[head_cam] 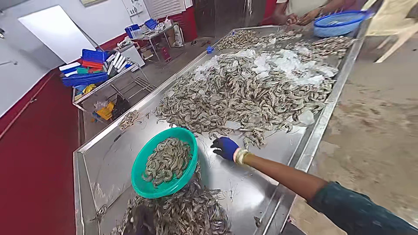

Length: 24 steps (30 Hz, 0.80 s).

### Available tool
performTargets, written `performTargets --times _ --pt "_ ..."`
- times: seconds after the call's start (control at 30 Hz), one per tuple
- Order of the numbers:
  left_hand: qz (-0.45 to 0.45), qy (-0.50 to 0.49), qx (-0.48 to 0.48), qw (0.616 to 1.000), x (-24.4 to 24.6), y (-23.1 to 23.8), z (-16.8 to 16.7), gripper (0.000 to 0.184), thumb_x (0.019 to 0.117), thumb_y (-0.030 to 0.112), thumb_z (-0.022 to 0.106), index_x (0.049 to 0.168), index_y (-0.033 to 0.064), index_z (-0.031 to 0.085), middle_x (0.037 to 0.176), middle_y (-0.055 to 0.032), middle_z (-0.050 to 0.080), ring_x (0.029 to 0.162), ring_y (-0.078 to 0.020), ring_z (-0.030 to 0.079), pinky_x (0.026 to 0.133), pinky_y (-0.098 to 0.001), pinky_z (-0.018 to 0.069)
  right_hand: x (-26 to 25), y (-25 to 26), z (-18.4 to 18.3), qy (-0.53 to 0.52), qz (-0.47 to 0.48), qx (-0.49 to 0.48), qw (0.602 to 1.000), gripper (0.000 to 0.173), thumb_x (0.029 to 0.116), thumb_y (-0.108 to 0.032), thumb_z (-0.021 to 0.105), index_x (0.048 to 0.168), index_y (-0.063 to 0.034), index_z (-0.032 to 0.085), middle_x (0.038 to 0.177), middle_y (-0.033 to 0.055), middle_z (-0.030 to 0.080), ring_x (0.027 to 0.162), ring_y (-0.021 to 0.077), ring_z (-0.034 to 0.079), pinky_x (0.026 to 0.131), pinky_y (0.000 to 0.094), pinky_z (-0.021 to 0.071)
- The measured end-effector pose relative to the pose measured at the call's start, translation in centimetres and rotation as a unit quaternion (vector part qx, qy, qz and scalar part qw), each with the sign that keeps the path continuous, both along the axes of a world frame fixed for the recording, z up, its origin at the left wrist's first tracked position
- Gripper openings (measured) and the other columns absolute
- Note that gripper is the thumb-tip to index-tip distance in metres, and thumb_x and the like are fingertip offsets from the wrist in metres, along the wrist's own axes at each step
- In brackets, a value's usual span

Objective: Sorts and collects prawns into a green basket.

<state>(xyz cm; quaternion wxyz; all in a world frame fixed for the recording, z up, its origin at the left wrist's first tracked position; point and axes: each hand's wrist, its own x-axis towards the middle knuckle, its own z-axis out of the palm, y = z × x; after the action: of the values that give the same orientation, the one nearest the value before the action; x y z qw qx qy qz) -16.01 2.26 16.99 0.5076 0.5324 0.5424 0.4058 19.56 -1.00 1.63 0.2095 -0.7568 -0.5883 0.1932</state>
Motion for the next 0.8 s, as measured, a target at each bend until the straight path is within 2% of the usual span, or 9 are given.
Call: performTargets --times 0.1,0.17,0.2,0.27,0.37,0.53,0.6,0.7,0.8 --pt "-0.085 0.086 0.150 0.981 4.2 5.8 -2.5 0.020 0.1017 0.009 0.048 0.109 -0.0048 0.061 0.074 0.0011 0.058 0.059 -0.0024 0.056 0.056 -0.0207 0.0510 5.4 5.1 0.1 -0.102 -0.022 -0.092 0.990 0.042 0.0991 -0.026 0.065 0.140 -0.0185 0.066 0.150 0.0208 0.055 0.141 0.0449 0.046 0.121 0.0653 0.0240" --pt "-0.183 0.221 0.153 0.946 7.5 9.7 -3.9 0.039 0.1031 0.017 0.059 0.136 -0.0034 0.056 0.121 -0.0187 0.066 0.105 -0.0233 0.067 0.092 -0.0404 0.0554 7.0 6.4 -1.1 -0.098 -0.032 -0.113 0.988 0.047 0.0976 -0.027 0.067 0.143 -0.0167 0.062 0.152 0.0206 0.053 0.144 0.0450 0.043 0.123 0.0665 0.0178" --pt "-0.249 0.312 0.120 0.909 9.4 11.0 -4.2 0.055 0.1044 0.027 0.059 0.151 0.0023 0.044 0.146 -0.0206 0.054 0.132 -0.0295 0.057 0.112 -0.0464 0.0451 7.5 6.3 -2.1 -0.098 -0.031 -0.102 0.989 0.045 0.0988 -0.027 0.064 0.143 -0.0193 0.063 0.151 0.0189 0.054 0.144 0.0440 0.043 0.124 0.0663 0.0177" --pt "-0.360 0.447 0.039 0.818 12.6 11.8 -5.6 0.075 0.1047 0.038 0.057 0.163 0.0069 0.020 0.164 -0.0219 0.032 0.149 -0.0341 0.038 0.122 -0.0506 0.0320 7.5 4.2 -3.6 -0.096 -0.021 -0.048 0.994 0.035 0.1035 -0.023 0.057 0.137 -0.0201 0.068 0.139 0.0196 0.063 0.135 0.0430 0.053 0.121 0.0632 0.0269" --pt "-0.460 0.445 -0.011 0.769 15.2 10.1 -8.1 0.066 0.1055 0.048 0.052 0.152 0.0016 0.043 0.146 -0.0253 0.054 0.135 -0.0350 0.054 0.113 -0.0521 0.0411 7.4 -1.3 -5.7 -0.070 0.001 0.051 0.996 0.032 0.1041 -0.017 0.054 0.130 -0.0169 0.072 0.133 0.0190 0.066 0.128 0.0393 0.058 0.116 0.0577 0.0383" --pt "-0.467 0.454 -0.035 0.758 16.2 4.9 -7.2 0.064 0.1071 0.037 0.053 0.160 0.0079 0.032 0.147 -0.0232 0.054 0.136 -0.0355 0.054 0.115 -0.0525 0.0399 5.2 -11.5 -7.1 0.026 0.021 0.073 0.997 0.031 0.1009 -0.021 0.063 0.130 -0.0163 0.073 0.148 0.0129 0.060 0.147 0.0392 0.044 0.124 0.0603 0.0251" --pt "-0.476 0.444 -0.032 0.758 16.0 2.6 -7.1 0.066 0.1066 0.036 0.054 0.161 0.0090 0.029 0.149 -0.0226 0.052 0.138 -0.0357 0.052 0.117 -0.0526 0.0380 5.1 -14.0 -6.2 0.107 -0.019 0.096 0.989 0.025 0.0993 -0.020 0.065 0.118 -0.0085 0.078 0.138 0.0129 0.067 0.143 0.0358 0.049 0.125 0.0547 0.0273" --pt "-0.489 0.427 -0.012 0.761 16.6 -0.5 -7.8 0.064 0.1062 0.036 0.055 0.161 0.0111 0.032 0.142 -0.0221 0.059 0.132 -0.0364 0.057 0.113 -0.0540 0.0418 6.6 -13.8 -3.1 0.098 -0.123 0.116 0.981 0.025 0.1015 -0.019 0.061 0.114 -0.0049 0.077 0.123 0.0150 0.073 0.124 0.0308 0.063 0.113 0.0497 0.0453" --pt "-0.487 0.424 -0.001 0.763 18.2 -2.1 -8.2 0.064 0.1066 0.037 0.053 0.162 0.0143 0.031 0.142 -0.0193 0.060 0.131 -0.0347 0.059 0.112 -0.0542 0.0427 8.9 -8.8 -0.2 0.010 -0.117 0.039 0.992 0.031 0.1054 -0.017 0.052 0.127 -0.0079 0.072 0.135 0.0181 0.067 0.132 0.0367 0.058 0.115 0.0544 0.0419"
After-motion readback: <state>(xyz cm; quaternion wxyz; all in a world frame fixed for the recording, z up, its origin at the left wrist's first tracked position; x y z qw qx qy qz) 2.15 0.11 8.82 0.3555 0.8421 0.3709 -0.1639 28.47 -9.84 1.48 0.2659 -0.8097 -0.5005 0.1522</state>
